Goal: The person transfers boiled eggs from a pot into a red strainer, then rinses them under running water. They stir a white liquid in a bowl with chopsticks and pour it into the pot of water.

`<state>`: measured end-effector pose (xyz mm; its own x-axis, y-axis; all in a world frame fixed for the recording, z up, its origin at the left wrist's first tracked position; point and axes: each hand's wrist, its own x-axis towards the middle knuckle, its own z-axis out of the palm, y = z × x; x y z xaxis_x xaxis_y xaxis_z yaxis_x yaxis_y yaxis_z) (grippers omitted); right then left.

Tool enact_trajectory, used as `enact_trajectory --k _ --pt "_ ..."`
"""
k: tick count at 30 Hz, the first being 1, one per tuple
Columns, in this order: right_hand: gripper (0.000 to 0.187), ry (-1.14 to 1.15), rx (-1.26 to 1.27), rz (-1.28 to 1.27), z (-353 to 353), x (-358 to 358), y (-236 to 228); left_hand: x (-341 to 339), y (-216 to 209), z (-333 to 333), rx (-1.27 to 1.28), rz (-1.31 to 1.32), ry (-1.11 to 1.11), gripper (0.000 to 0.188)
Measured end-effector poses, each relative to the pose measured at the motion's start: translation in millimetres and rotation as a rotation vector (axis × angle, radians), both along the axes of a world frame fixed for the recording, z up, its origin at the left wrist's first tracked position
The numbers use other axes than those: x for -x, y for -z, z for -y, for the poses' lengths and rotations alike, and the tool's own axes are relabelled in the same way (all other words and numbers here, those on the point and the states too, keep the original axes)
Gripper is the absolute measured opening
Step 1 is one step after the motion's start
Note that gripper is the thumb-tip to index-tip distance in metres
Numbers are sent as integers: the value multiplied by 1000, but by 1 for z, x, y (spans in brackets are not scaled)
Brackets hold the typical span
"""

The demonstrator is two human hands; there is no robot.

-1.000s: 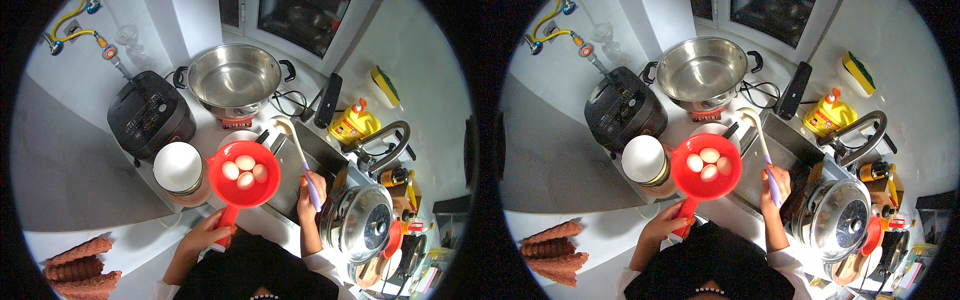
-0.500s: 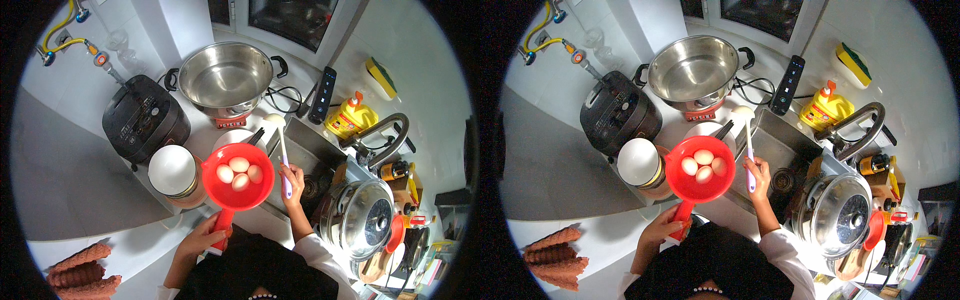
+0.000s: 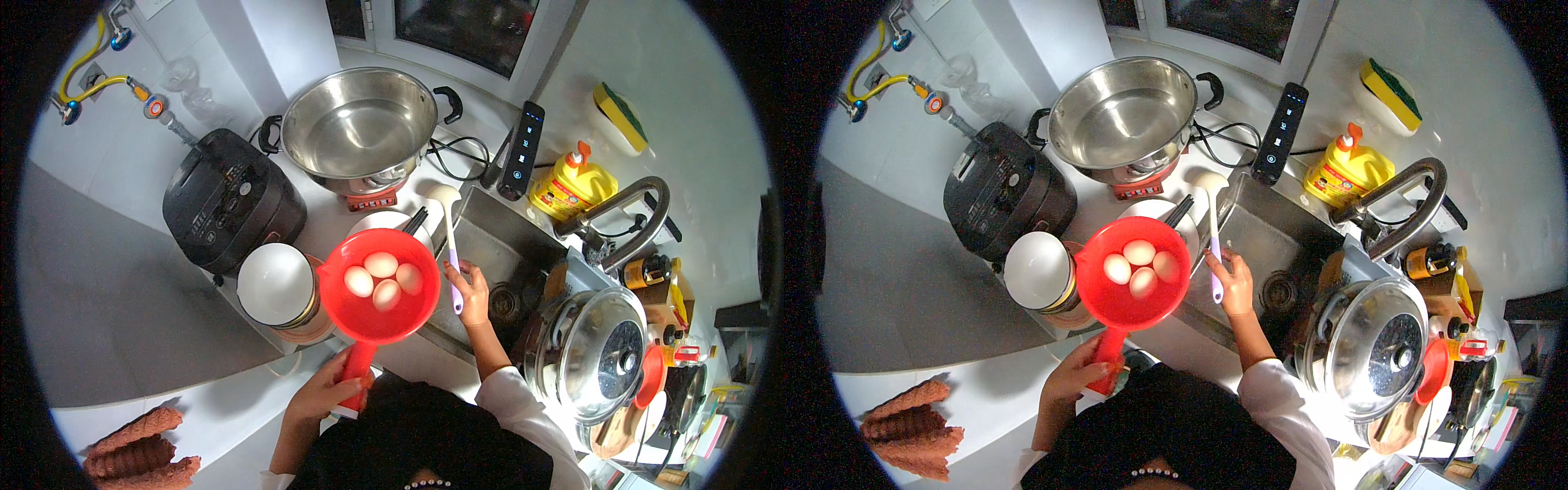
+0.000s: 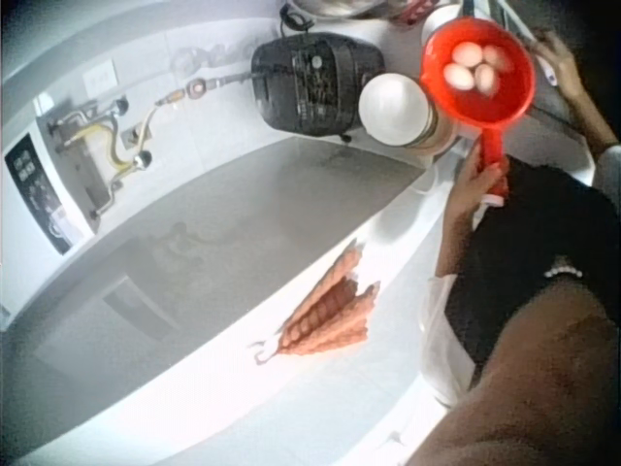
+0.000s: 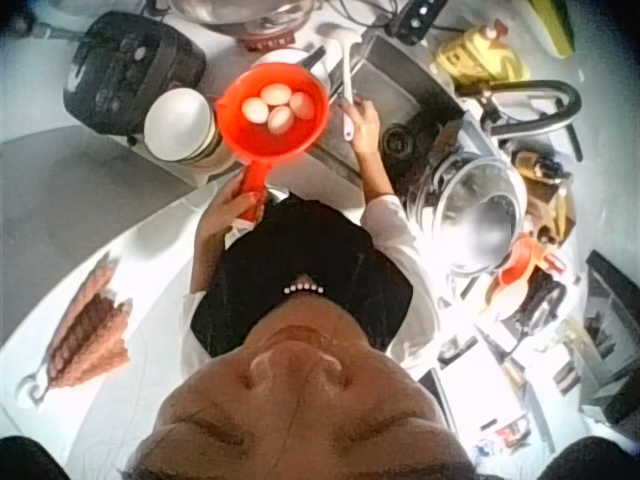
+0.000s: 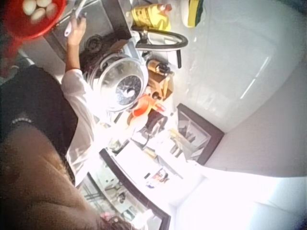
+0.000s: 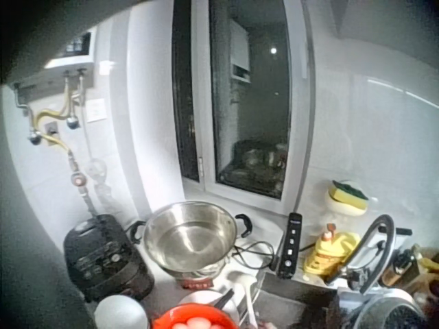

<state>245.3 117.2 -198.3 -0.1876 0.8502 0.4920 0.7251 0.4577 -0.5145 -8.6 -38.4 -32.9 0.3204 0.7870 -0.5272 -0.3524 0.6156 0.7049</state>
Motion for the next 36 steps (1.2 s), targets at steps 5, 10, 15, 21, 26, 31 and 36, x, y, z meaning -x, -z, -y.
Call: enact_trajectory --k 5,10,15,21,26,31,36 --pt "36 -24 1 113 2 -5 -1 -1 -9 -2 62 -63 -49 72" --pt "39 -80 88 72 4 -10 10 -2 -7 -2 52 -40 -59 71" --pt "48 -157 390 -145 5 -14 33 -2 -6 -4 62 -44 -52 69" --pt "52 -230 645 -482 7 -8 47 -5 -8 -5 35 -95 -64 65" --pt "39 -283 824 -745 8 0 57 -8 -12 -6 20 -79 -85 64" --pt "26 -267 903 -982 5 9 75 -9 -11 -5 13 -114 -76 62" --pt "28 -233 1036 -1174 5 13 84 -6 -7 -5 -9 -114 -55 62"
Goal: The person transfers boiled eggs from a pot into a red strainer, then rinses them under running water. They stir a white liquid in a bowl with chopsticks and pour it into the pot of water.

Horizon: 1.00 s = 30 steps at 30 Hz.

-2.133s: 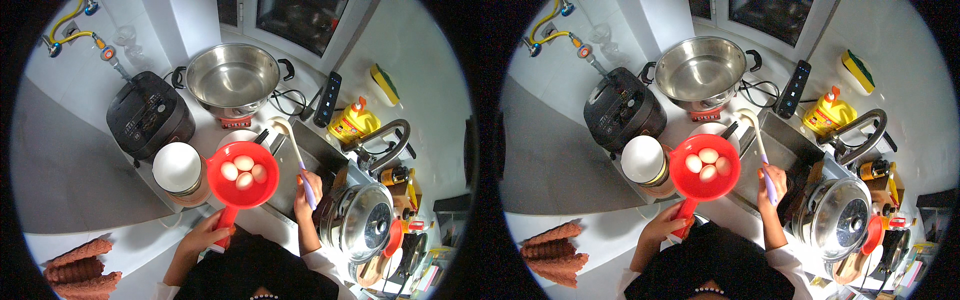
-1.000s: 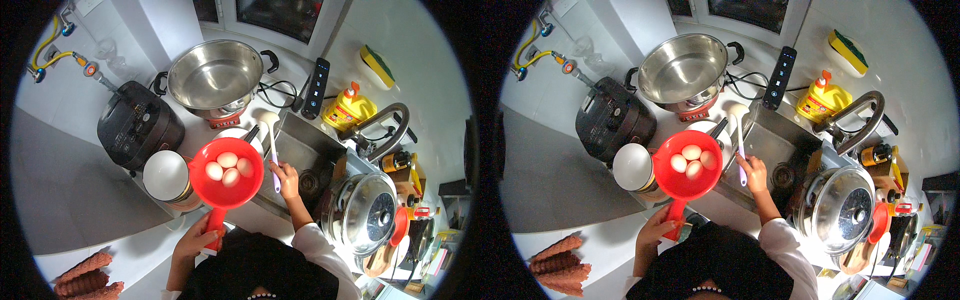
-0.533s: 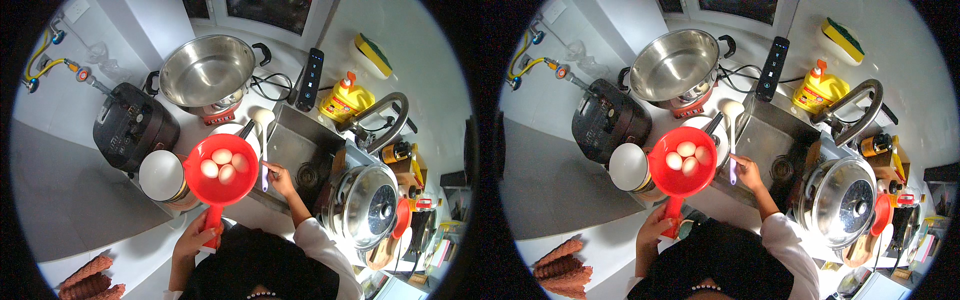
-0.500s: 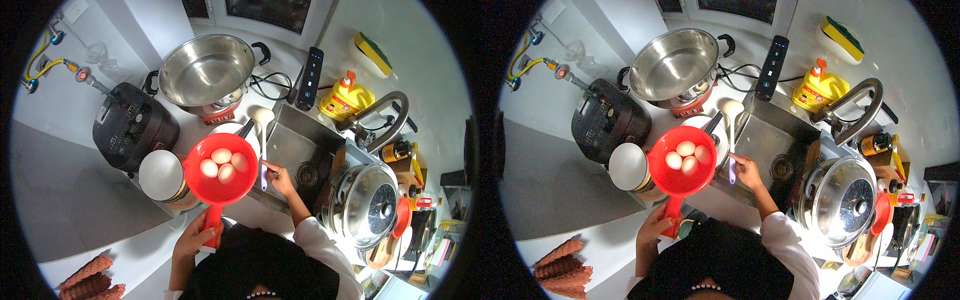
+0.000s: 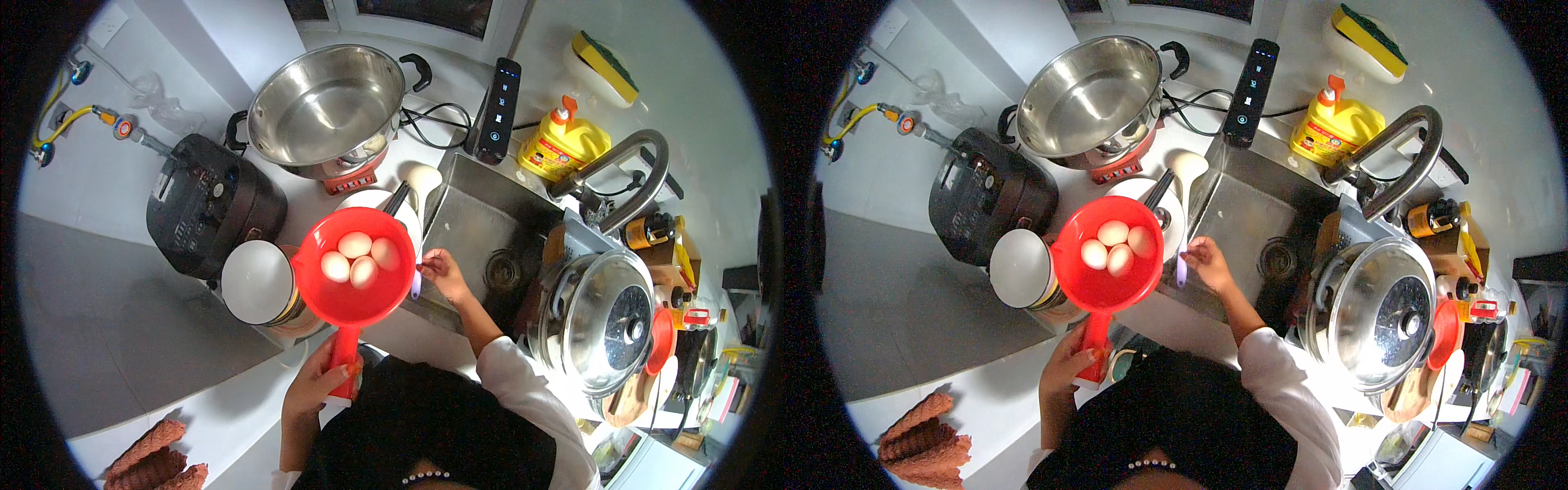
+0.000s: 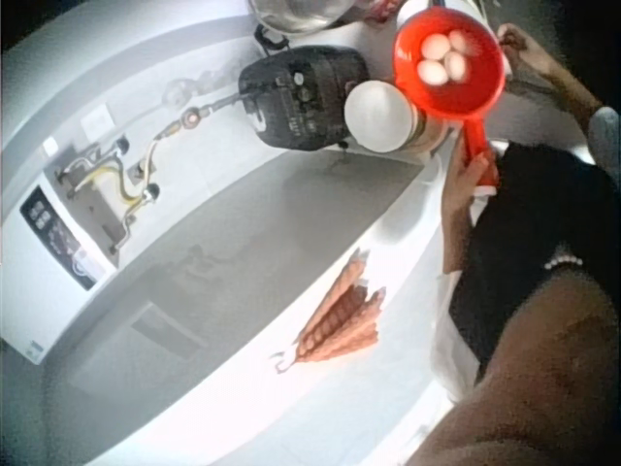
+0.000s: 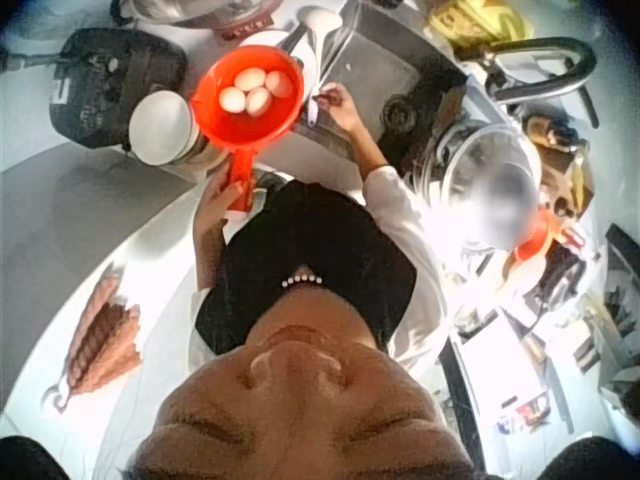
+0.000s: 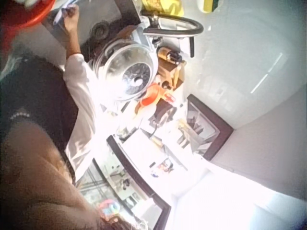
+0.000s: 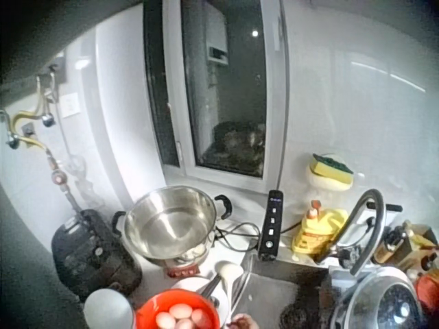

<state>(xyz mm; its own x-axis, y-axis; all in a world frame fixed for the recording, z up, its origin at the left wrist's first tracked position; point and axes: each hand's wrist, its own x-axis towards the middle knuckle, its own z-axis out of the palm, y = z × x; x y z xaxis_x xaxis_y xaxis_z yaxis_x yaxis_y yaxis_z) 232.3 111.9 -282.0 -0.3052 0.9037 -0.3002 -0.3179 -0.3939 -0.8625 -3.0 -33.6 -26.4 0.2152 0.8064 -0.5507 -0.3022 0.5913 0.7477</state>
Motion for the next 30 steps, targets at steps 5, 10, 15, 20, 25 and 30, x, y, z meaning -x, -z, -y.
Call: enact_trajectory --k 5,10,15,20,25,30 --pt "32 -5 56 1 -2 6 4 1 1 1 38 21 -15 62" --pt "36 -2 88 -5 -4 9 3 -2 -4 1 64 9 -52 62" --pt "34 -64 81 17 -3 9 17 -2 -4 0 45 28 -36 61" --pt "27 -26 5 33 -5 11 20 -3 -5 -1 35 27 -31 60" --pt "26 -31 14 35 -11 14 0 -3 -4 1 35 -6 -37 62" --pt "26 -18 21 46 -11 15 -4 -1 1 2 15 -6 -11 64"
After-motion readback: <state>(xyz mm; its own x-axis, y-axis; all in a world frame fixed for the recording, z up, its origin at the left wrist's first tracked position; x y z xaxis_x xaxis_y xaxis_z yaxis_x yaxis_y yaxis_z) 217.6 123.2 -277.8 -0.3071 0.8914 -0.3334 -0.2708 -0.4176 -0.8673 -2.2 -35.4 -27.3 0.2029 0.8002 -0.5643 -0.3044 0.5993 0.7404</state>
